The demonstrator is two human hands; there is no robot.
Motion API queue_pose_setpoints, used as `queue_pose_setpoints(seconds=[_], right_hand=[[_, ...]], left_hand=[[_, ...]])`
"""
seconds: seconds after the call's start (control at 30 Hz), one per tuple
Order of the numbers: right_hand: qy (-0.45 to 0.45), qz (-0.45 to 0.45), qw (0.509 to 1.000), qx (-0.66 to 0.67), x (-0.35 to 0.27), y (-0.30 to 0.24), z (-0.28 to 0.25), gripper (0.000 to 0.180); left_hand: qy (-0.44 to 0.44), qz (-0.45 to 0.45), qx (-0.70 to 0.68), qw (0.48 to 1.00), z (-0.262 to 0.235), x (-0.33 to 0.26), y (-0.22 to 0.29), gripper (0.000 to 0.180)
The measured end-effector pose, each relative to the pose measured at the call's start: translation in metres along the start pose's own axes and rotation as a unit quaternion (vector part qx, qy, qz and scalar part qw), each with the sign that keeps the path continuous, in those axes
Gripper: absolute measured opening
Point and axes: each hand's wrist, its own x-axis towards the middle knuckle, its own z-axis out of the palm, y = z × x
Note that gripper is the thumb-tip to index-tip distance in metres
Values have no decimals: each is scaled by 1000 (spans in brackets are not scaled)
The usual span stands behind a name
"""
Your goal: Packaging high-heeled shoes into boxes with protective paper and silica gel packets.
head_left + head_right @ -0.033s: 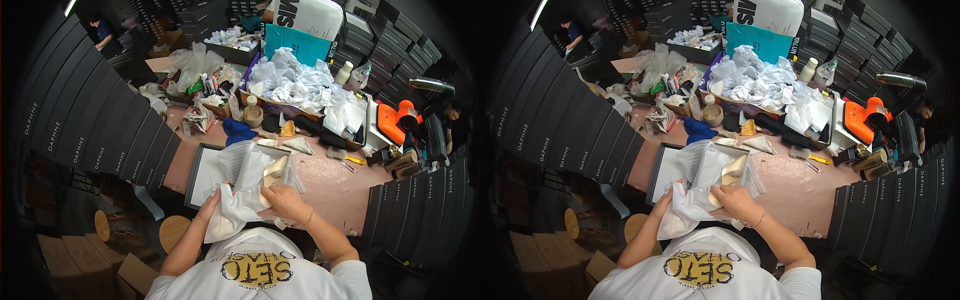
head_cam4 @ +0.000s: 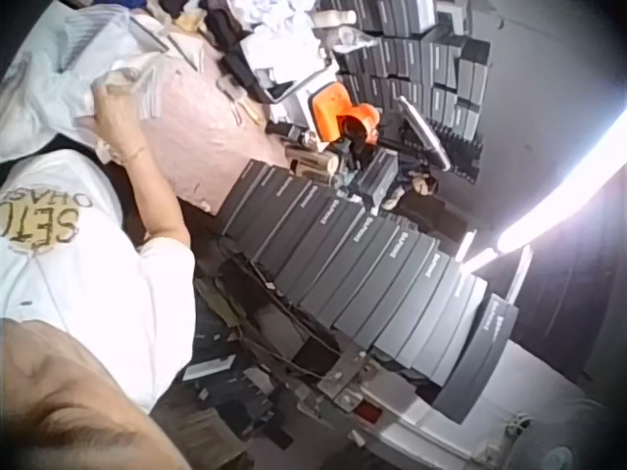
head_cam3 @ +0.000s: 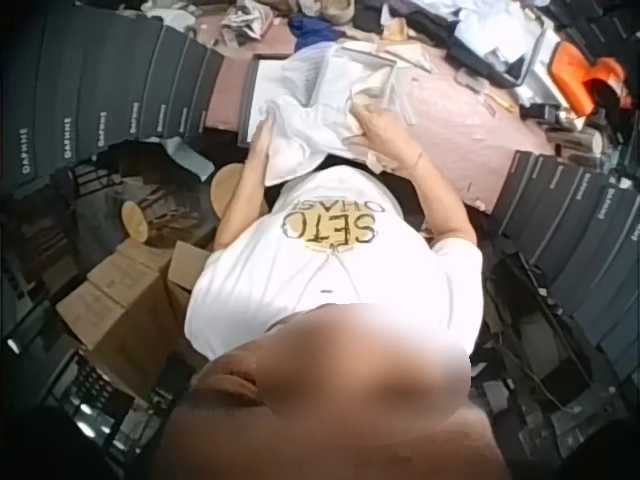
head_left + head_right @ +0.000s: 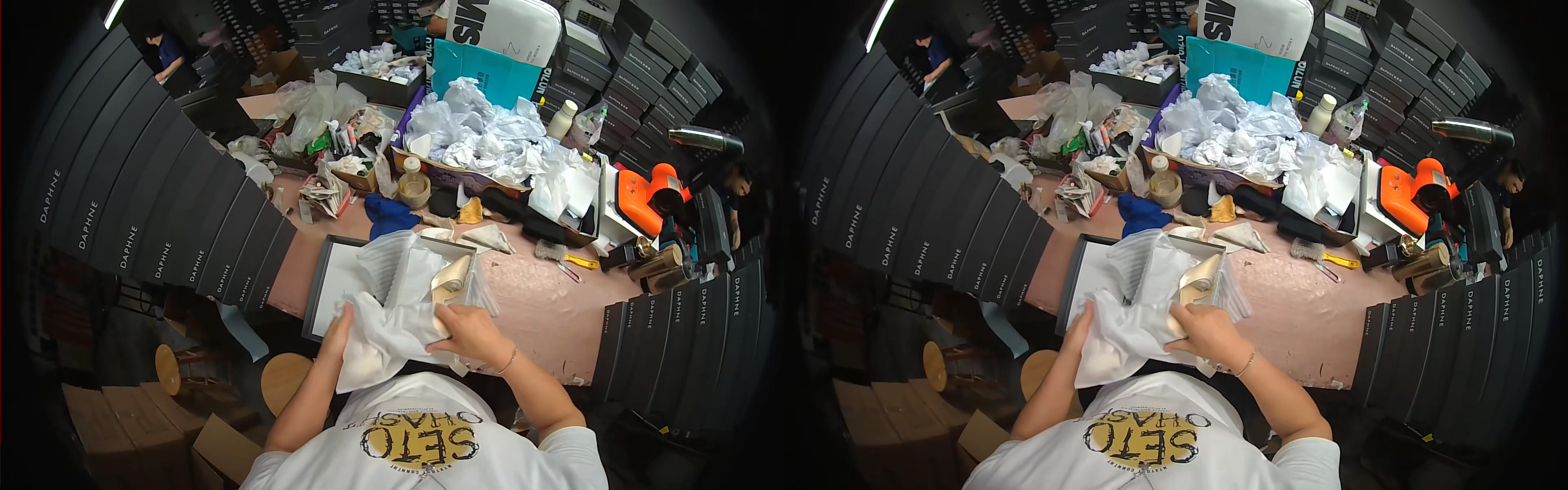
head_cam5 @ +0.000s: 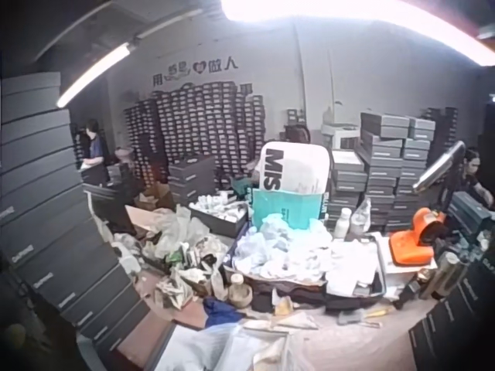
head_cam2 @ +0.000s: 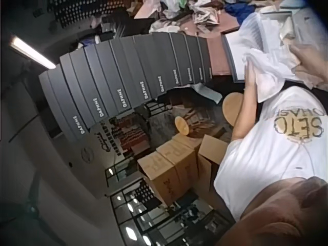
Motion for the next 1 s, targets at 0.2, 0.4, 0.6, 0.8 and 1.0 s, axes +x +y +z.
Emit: queue_pose_setpoints(seconds=[0.2,0.4,0.6,0.8,1.0], right_hand=[[190,223,938,184,-34,82,18,53],[265,255,863,347,-50,89,-8,42],[96,198,960,171,-36,52,-46,48],[-175,-28,984,26,34,14,-51,47],[93,-139,984,-57,49,-2,22,36]], left_hand=[[187,283,-242,909,33,-21,95,47],[106,432,373,814,22,70,53,43],[129,413,468,770,1,110,7,78],[-337,-111,40,934,60,33,41,74],[-240,-189,-232,923,69,5,-9,69]])
